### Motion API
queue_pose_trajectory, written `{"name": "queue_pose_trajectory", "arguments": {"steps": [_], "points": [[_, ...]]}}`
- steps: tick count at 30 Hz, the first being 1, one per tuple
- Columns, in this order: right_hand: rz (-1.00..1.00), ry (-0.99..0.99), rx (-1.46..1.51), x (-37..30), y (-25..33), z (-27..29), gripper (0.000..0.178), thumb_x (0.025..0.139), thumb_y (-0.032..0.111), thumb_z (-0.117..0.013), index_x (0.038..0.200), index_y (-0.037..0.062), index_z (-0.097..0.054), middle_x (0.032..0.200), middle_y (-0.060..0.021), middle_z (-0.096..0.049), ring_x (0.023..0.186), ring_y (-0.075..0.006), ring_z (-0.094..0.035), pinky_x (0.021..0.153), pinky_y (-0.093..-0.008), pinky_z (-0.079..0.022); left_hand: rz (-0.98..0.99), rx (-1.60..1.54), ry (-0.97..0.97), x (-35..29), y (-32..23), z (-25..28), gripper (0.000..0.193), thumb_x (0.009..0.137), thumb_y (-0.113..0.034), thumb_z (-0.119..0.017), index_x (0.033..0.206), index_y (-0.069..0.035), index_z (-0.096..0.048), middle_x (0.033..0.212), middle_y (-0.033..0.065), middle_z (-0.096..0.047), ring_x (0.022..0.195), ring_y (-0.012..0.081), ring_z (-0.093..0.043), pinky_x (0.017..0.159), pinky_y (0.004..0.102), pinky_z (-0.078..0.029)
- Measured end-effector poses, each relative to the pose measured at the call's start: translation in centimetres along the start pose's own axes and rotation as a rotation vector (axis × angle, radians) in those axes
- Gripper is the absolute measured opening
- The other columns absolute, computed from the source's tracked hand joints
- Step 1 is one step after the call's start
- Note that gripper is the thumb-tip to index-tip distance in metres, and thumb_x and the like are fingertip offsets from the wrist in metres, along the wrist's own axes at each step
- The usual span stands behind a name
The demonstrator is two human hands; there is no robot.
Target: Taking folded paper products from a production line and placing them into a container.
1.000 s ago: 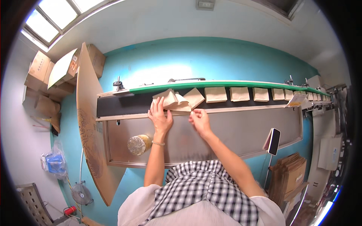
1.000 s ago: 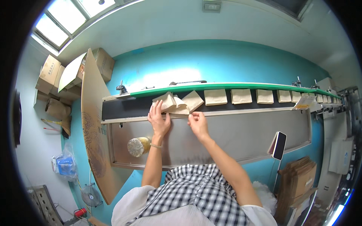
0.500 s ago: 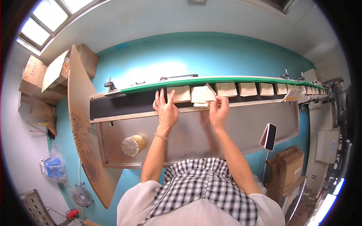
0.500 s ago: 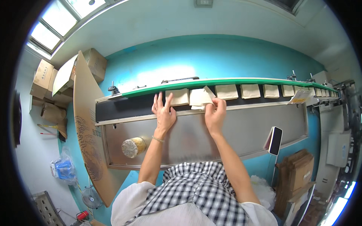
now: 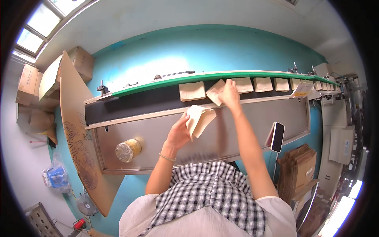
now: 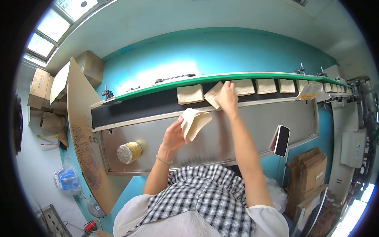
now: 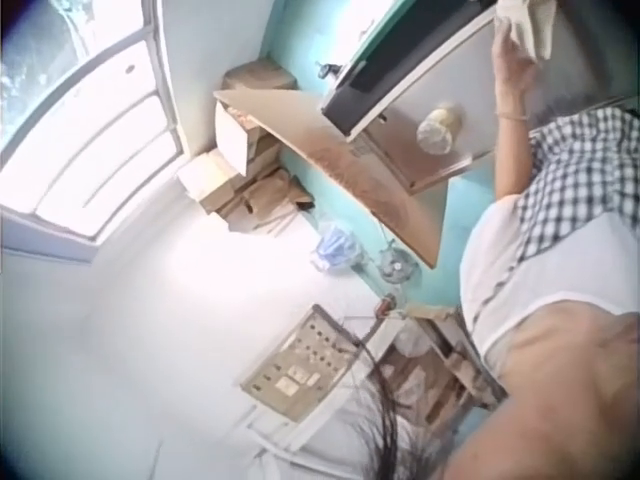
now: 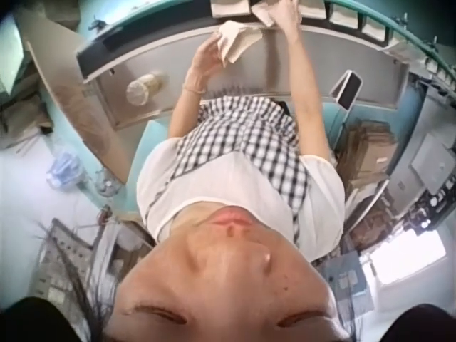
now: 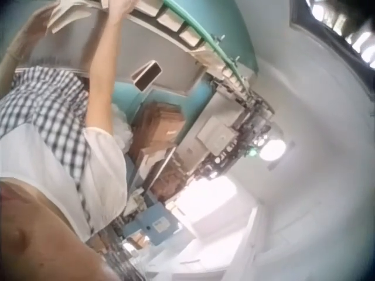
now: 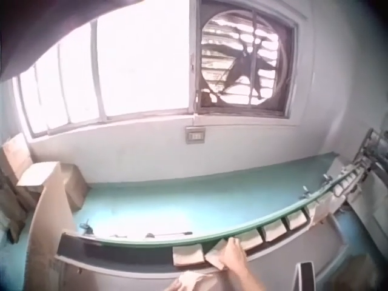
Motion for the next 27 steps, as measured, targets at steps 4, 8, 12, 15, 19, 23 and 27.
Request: {"name": "queue_pose_trajectory", "arguments": {"steps": [4, 8, 12, 15, 19, 23, 27], "points": [[-0.113, 0.235, -0.105, 4.0, -3.9, 0.9, 0.063, 0.069, 0.02, -0.077, 0.123, -0.0034, -0.056, 0.129, -0.0261, -0.057, 0.117, -0.0411, -0.06, 0.097, -0.046, -0.052, -0.182, 0.649, -0.284, -0.2, -1.4, 2.0, 0.041, 0.095, -0.028, -0.065, 0.128, -0.005, -0.055, 0.119, 0.0055, -0.066, 0.102, 0.0178, -0.066, 0.086, 0.0323, -0.053], [-0.129, 0.293, -0.187, 4.4, -4.9, 2.7, 0.039, 0.069, 0.022, -0.072, 0.102, -0.0002, -0.07, 0.113, -0.0227, -0.069, 0.107, -0.0398, -0.066, 0.091, -0.0456, -0.054, -0.342, 1.685, -0.61, -1.7, -3.8, 1.9, 0.035, 0.089, -0.034, -0.073, 0.103, -0.003, -0.066, 0.106, 0.0095, -0.069, 0.094, 0.0171, -0.067, 0.08, 0.0321, -0.053], [0.012, -0.021, -0.216, 2.0, -5.8, 6.1, 0.037, 0.07, 0.023, -0.074, 0.1, 0.0027, -0.068, 0.099, -0.0177, -0.072, 0.094, -0.0385, -0.068, 0.083, -0.0451, -0.054, -0.309, 1.645, -0.588, -1.4, -3.5, 2.6, 0.032, 0.088, -0.031, -0.074, 0.097, -0.002, -0.066, 0.096, 0.0109, -0.071, 0.084, 0.0181, -0.069, 0.076, 0.0322, -0.054], [-0.06, 0.07, 0.109, -3.6, -7.6, 9.8, 0.039, 0.069, 0.02, -0.08, 0.101, 0.0036, -0.065, 0.093, -0.0146, -0.07, 0.085, -0.0342, -0.068, 0.079, -0.0389, -0.054, -0.215, 1.327, -0.52, -0.4, -2.6, 1.6, 0.033, 0.085, -0.031, -0.076, 0.095, -0.002, -0.065, 0.092, 0.0109, -0.072, 0.081, 0.0207, -0.069, 0.075, 0.035, -0.055], [-0.053, 0.342, 0.553, -9.5, -14.6, 4.5, 0.033, 0.077, 0.016, -0.077, 0.105, 0.0036, -0.064, 0.091, -0.0125, -0.069, 0.082, -0.0285, -0.068, 0.073, -0.0346, -0.054, -0.282, 1.444, -0.484, 1.7, -1.4, 0.8, 0.038, 0.083, -0.031, -0.078, 0.102, -0.002, -0.063, 0.087, 0.0098, -0.072, 0.077, 0.0199, -0.069, 0.072, 0.0347, -0.055], [0.224, -0.228, 0.108, -13.7, -7.6, 7.8, 0.035, 0.084, 0.025, -0.075, 0.112, 0.0058, -0.063, 0.09, -0.0124, -0.069, 0.083, -0.028, -0.068, 0.072, -0.0361, -0.054, -0.406, 1.59, -0.522, 2.3, -0.7, 2.0, 0.037, 0.086, -0.026, -0.075, 0.11, -0.003, -0.06, 0.084, 0.0079, -0.068, 0.069, 0.0174, -0.064, 0.066, 0.0319, -0.053], [0.078, 0.192, 0.532, -15.2, -1.2, 2.6, 0.035, 0.087, 0.021, -0.071, 0.118, 0.0102, -0.06, 0.1, -0.0123, -0.067, 0.088, -0.0326, -0.068, 0.071, -0.0401, -0.054, -0.452, 1.345, -0.542, 2.3, -0.5, 0.9, 0.033, 0.088, -0.012, -0.072, 0.117, -0.004, -0.06, 0.092, 0.0029, -0.064, 0.074, 0.0091, -0.056, 0.065, 0.0263, -0.05]]}}
Point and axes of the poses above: each hand's wrist, its own x-axis towards the middle knuckle, its own z-axis out of the back of the hand, y = z × x, the point moved 8 cm from there along x, towards the middle knuckle
